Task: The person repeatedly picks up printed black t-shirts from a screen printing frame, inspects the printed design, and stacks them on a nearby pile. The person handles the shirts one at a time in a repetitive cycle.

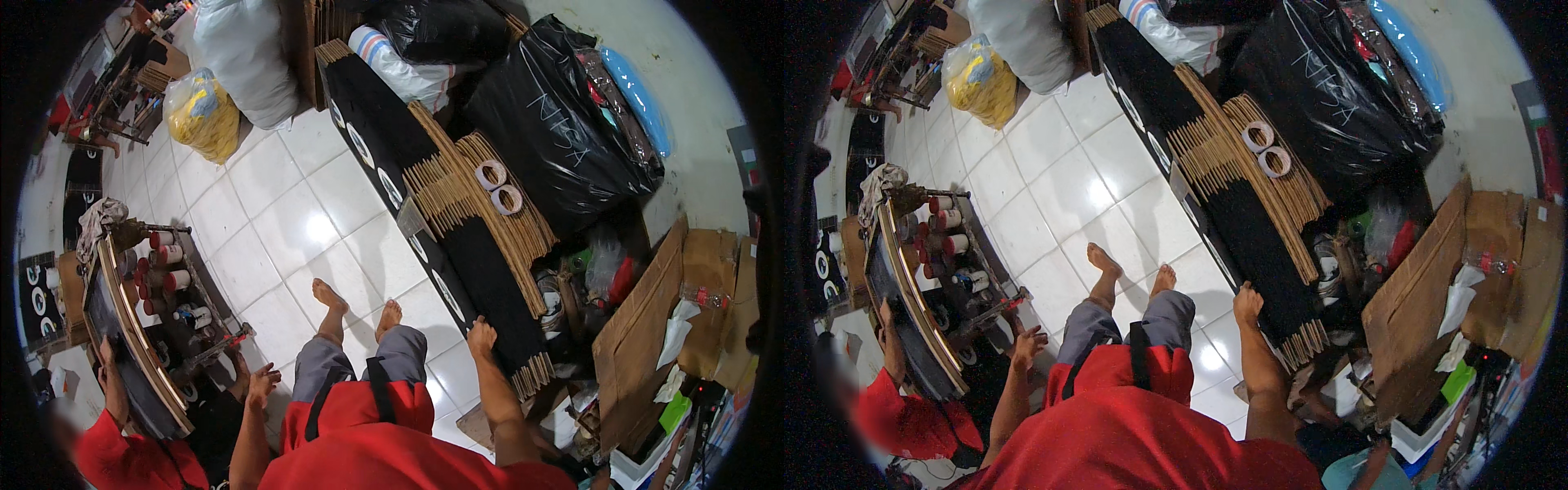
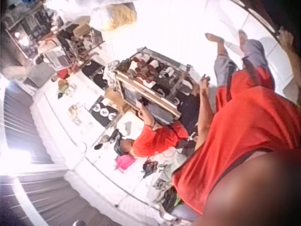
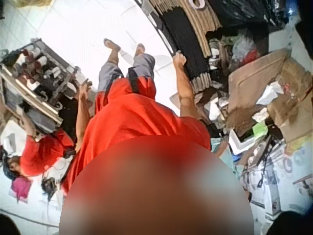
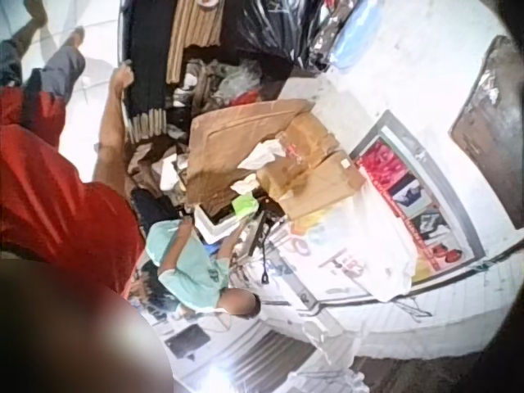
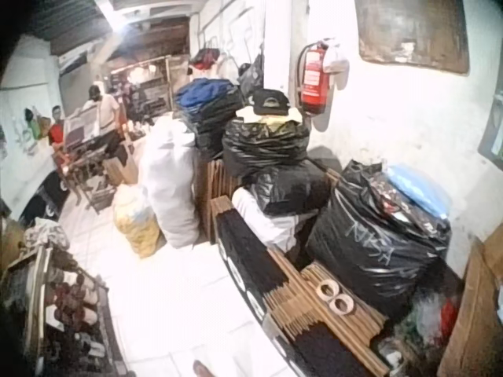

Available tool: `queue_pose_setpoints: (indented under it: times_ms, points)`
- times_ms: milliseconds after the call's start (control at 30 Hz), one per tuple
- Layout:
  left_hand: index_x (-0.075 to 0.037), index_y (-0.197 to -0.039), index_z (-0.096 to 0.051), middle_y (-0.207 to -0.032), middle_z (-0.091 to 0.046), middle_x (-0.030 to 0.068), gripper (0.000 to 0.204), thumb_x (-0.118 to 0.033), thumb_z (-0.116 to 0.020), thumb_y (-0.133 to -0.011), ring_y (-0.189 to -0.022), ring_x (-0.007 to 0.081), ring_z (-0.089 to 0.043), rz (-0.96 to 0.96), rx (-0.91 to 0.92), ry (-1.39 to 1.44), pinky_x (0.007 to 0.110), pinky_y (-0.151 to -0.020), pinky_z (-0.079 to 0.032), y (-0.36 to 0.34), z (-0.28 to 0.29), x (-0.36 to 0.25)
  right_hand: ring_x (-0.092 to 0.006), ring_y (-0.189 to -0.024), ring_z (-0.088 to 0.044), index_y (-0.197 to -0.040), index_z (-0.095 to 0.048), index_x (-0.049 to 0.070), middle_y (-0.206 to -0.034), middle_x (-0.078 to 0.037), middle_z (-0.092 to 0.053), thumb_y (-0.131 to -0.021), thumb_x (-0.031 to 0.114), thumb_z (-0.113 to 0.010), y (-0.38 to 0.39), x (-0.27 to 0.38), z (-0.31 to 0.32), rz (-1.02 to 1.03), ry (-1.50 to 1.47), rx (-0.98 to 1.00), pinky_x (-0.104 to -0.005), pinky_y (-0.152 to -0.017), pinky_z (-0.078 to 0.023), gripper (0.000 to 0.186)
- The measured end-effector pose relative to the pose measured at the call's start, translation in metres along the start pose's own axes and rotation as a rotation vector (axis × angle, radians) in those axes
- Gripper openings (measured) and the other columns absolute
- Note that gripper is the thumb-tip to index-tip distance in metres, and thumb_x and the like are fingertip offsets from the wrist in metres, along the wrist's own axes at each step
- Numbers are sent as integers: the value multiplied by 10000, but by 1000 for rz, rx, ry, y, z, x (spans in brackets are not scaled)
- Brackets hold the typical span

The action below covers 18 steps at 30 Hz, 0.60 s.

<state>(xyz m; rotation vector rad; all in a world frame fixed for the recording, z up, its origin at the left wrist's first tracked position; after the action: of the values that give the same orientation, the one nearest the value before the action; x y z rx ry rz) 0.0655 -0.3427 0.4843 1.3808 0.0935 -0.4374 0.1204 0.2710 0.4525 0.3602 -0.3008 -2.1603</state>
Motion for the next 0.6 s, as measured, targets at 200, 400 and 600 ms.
queue_pose_setpoints:
  times_ms: [200,400,600]
  points:
    - [-25,-1338,-388,-1069,-623,111,624,-142,-603,-764,-908,197,-600,-6,4,39,356,-795,-440,0,-3,-1,-310,-710,-644,-933,-561,33,-786,-157,-642,-861,167,-539,2,4,9,-9,3,-6,-406,-636,-505,154]
    - [-17,-1328,-404,-1114,-608,132,611,-138,-615,-768,-941,201,-594,-59,1,60,342,-825,-436,12,-17,-27,-336,-819,-615,-1034,-537,39,-945,-173,-619,-811,165,-598,19,33,76,7,-133,-63,-433,-695,-484,263]
    - [1,-1285,-454,-1171,-572,153,502,-37,-607,-809,-1071,195,-542,-607,91,252,308,-927,-423,96,-21,-199,-353,-880,-600,-1079,-535,21,-989,-181,-612,-787,148,-609,31,100,117,125,-230,-40,-435,-769,-464,326]
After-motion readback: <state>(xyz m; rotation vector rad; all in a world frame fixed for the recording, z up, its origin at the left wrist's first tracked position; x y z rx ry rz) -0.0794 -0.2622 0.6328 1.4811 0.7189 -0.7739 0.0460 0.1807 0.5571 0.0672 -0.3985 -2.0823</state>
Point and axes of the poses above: each hand's wrist, its own y-axis away from the middle knuckle, its own z-axis out of the back of the hand, x = y × z, the point moved 2 cm from there along -y, towards the middle knuckle
